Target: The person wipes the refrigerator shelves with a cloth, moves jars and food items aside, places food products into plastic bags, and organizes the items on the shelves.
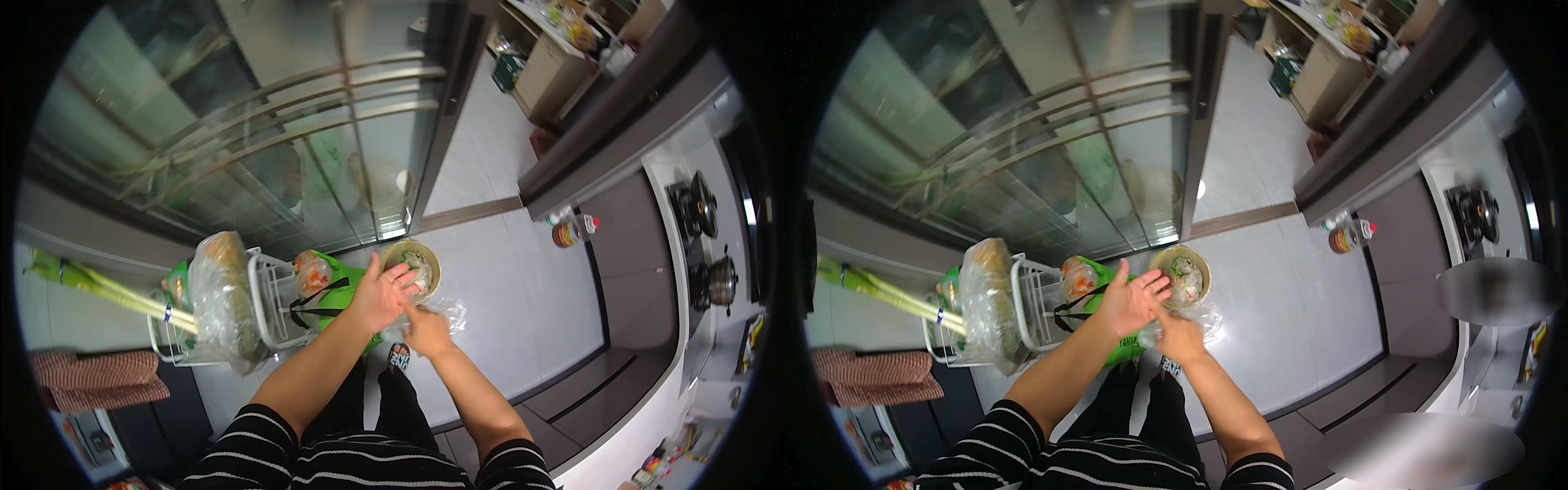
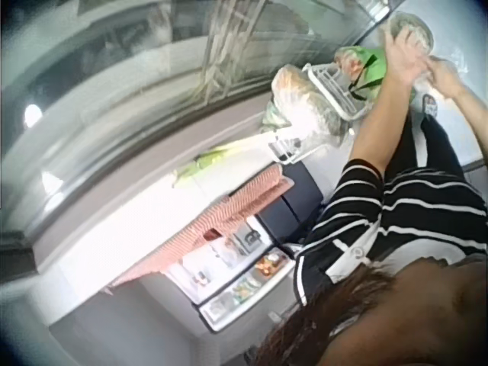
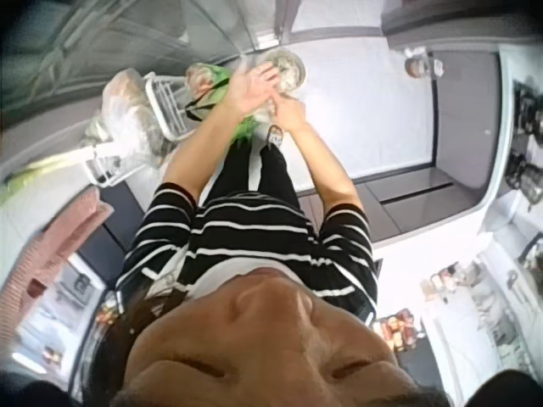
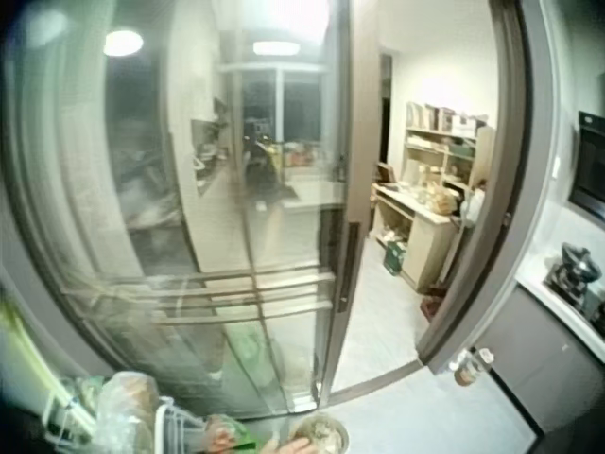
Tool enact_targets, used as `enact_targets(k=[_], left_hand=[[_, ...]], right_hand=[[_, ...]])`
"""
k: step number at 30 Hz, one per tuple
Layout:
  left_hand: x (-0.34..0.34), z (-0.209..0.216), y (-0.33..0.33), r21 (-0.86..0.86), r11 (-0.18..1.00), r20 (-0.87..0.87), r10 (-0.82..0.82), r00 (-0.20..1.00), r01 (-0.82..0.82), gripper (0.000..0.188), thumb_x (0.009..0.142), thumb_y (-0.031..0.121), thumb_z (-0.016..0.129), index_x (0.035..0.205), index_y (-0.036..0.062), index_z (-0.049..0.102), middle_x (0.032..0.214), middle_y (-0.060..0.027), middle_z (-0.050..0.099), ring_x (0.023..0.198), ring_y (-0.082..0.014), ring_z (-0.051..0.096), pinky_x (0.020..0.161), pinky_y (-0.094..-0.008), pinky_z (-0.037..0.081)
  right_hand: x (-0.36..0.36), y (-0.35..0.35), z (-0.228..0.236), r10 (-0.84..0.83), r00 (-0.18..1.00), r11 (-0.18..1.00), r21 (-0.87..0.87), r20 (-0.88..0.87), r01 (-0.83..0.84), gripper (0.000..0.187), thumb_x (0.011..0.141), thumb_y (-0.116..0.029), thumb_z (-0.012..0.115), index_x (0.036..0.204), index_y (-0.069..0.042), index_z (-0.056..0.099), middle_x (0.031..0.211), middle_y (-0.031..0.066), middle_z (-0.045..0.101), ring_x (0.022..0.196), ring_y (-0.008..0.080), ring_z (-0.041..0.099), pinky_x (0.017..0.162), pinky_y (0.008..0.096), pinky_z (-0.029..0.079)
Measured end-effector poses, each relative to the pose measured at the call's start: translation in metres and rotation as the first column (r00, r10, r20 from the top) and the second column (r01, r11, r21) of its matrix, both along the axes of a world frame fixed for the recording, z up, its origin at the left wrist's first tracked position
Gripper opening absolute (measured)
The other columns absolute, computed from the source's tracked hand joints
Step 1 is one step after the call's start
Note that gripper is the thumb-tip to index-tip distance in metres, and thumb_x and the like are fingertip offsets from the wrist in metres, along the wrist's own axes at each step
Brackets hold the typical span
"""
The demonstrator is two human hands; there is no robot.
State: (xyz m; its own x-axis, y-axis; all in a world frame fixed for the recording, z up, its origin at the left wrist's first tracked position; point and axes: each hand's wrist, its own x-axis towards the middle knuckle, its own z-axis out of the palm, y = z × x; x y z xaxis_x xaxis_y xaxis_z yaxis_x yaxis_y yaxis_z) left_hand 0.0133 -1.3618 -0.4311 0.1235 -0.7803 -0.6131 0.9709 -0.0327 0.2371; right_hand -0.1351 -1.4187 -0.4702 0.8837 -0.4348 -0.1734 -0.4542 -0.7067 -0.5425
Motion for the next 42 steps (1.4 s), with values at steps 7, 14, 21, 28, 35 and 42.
enact_targets(k=[7, 14, 21, 28, 35, 42], left_hand=[[0.008, 0.105, 0.143, -0.036, 0.998, 0.579, 0.065, 0.813, -0.055, 0.073, 0.094, 0.057, 0.036, 0.143, 0.0044, 0.025, 0.142, -0.0144, 0.037, 0.13, -0.0281, 0.036, 0.108, -0.043, 0.023], [0.026, 0.171, 0.389, -0.455, 0.753, 0.773, 0.599, 0.209, -0.475, 0.076, 0.087, 0.043, 0.056, 0.144, 0.0044, 0.022, 0.145, -0.0152, 0.03, 0.13, -0.0256, 0.036, 0.104, -0.0389, 0.029], [0.055, 0.195, 0.637, -0.287, 0.8, 0.921, 0.382, 0.078, -0.526, 0.059, 0.079, 0.016, 0.069, 0.13, -0.001, 0.043, 0.124, -0.0089, 0.051, 0.114, -0.0144, 0.047, 0.096, -0.0326, 0.038], [0.051, 0.203, 0.811, -0.429, 0.156, 0.699, 0.682, -0.217, -0.89, 0.011, 0.091, 0.012, 0.056, 0.098, 0.004, 0.059, 0.086, -0.0029, 0.063, 0.082, -0.0114, 0.059, 0.077, -0.0275, 0.048], [0.025, 0.217, 0.889, -0.339, 0.052, 0.847, 0.45, -0.281, -0.939, 0.025, 0.086, 0.01, 0.063, 0.108, 0.0035, 0.054, 0.098, -0.0032, 0.061, 0.092, -0.0116, 0.057, 0.083, -0.0272, 0.046], [0.007, 0.208, 0.933, -0.13, -0.107, 0.974, 0.173, -0.147, -0.986, 0.024, 0.083, 0.002, 0.063, 0.106, 0.0005, 0.062, 0.102, -0.0034, 0.062, 0.092, -0.0106, 0.057, 0.082, -0.0256, 0.045]], right_hand=[[0.03, 0.062, 0.14, -0.192, 0.884, 0.926, 0.378, 0.425, 0.019, 0.073, 0.065, 0.002, 0.058, 0.135, -0.013, 0.043, 0.102, 0.017, 0.064, 0.086, 0.0275, 0.066, 0.078, 0.0347, 0.051], [0.127, 0.254, 0.281, 0.003, 0.877, 0.214, 0.856, 0.481, -0.47, 0.044, 0.077, 0.003, 0.056, 0.121, 0.002, 0.053, 0.112, 0.0064, 0.057, 0.101, 0.0125, 0.054, 0.086, 0.0252, 0.043], [0.256, 0.504, 0.294, 0.326, 0.871, -0.527, 0.836, 0.367, -0.155, 0.036, 0.083, -0.025, 0.055, 0.108, 0.001, 0.057, 0.094, 0.0137, 0.063, 0.077, 0.0257, 0.063, 0.06, 0.0354, 0.052], [0.316, 0.674, 0.276, 0.457, 0.637, -0.08, 0.742, 0.621, -0.666, 0.013, 0.085, -0.006, 0.061, 0.097, -0.002, 0.06, 0.109, 0.0074, 0.06, 0.096, 0.0156, 0.056, 0.086, 0.0278, 0.042], [0.327, 0.776, 0.268, 0.5, 0.497, -0.12, 0.625, 0.71, -0.772, 0.017, 0.087, -0.003, 0.053, 0.102, -0.003, 0.059, 0.11, 0.008, 0.06, 0.098, 0.0153, 0.057, 0.083, 0.0275, 0.045], [0.323, 0.888, 0.27, 0.727, 0.564, -0.24, 0.914, 0.393, -0.327, 0.021, 0.091, -0.009, 0.046, 0.109, -0.004, 0.056, 0.092, 0.0046, 0.061, 0.083, 0.0129, 0.059, 0.069, 0.0295, 0.052]])
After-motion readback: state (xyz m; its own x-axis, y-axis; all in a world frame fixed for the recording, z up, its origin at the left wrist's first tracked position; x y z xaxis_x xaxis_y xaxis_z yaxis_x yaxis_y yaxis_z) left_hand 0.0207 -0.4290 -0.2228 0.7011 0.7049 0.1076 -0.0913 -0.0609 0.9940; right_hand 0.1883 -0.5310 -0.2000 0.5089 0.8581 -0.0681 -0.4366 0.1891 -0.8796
